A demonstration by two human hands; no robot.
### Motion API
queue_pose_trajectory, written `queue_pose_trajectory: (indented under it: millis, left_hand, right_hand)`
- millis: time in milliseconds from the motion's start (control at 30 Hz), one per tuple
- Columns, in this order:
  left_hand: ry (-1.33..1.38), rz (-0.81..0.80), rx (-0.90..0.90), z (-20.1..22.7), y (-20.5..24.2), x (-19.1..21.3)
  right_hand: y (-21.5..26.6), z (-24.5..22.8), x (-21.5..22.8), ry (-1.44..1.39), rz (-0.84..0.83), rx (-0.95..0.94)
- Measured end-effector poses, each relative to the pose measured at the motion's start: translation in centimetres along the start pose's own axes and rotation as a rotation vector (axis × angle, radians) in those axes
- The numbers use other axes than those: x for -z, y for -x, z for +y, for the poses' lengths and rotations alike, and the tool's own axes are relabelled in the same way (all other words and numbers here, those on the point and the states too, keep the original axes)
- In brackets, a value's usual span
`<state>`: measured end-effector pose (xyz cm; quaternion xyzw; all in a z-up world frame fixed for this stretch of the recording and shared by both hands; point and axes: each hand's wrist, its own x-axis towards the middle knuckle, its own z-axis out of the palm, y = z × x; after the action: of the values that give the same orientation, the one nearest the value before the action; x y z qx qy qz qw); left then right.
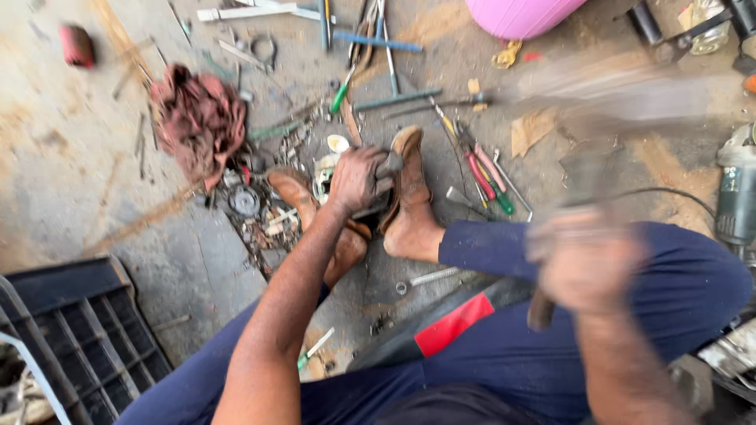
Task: The person sits on the floor and uses a hammer and a metal punch to strike a metal engine cylinder block. They repeatedly adjust the position of the punch and the cylinder while striking it to dislodge or shape internal components.
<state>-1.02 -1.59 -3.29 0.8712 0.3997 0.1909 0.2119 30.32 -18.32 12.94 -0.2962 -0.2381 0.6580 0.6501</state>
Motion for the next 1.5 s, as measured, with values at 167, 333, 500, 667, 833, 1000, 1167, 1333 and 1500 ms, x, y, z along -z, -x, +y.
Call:
queue_pose_trajectory:
  millis: [167,333,500,667,833,1000,1167,1333,1500]
  left_hand:
    - [0.038,0.008,-0.024,-0.1,-0.2,0.0]
    - [0.179,-0.026,0.102,-1.3,1.2,0.0]
    - [0.108,0.089,-0.058,-0.3,1.3,0.5]
    - [0.173,0.1,0.054,-0.3,0.0,1.4]
    - [0.545,0.11,0.293,0.5,-1.1,2.8]
    - [0.652,-0.017,0.276,1.7,-1.8,4.1]
    - [0.471,-0.143,0.238,2.1,-1.9,3.3]
    - [0.478,-0.174,0.206,2.1,-2.4,3.9]
    - [0.473,-0.187,0.18,2.3,-2.6,4.3]
  right_hand:
    - [-1.7,-2.0,1.1,0.582,0.096,0.491]
    - [-2.3,8.5,-1.1,1.669,-0.107,0.209]
    - [-1.8,3.6,-3.9,1.235,0.15,-0.035]
    - [-1.3,0.2,-7.3,1.165,0.053,0.309]
    - [-0.8,1.0,-7.9,1.062,0.011,0.254]
    - [-0.2,3.2,-5.7,1.097,-0.032,0.117]
    - [0.7,4.1,-3.2,1.177,-0.005,0.001]
    - [0.7,4.3,-2.2,1.169,0.033,-0.052]
    - [0.3,4.4,-2.1,1.165,0.037,-0.049]
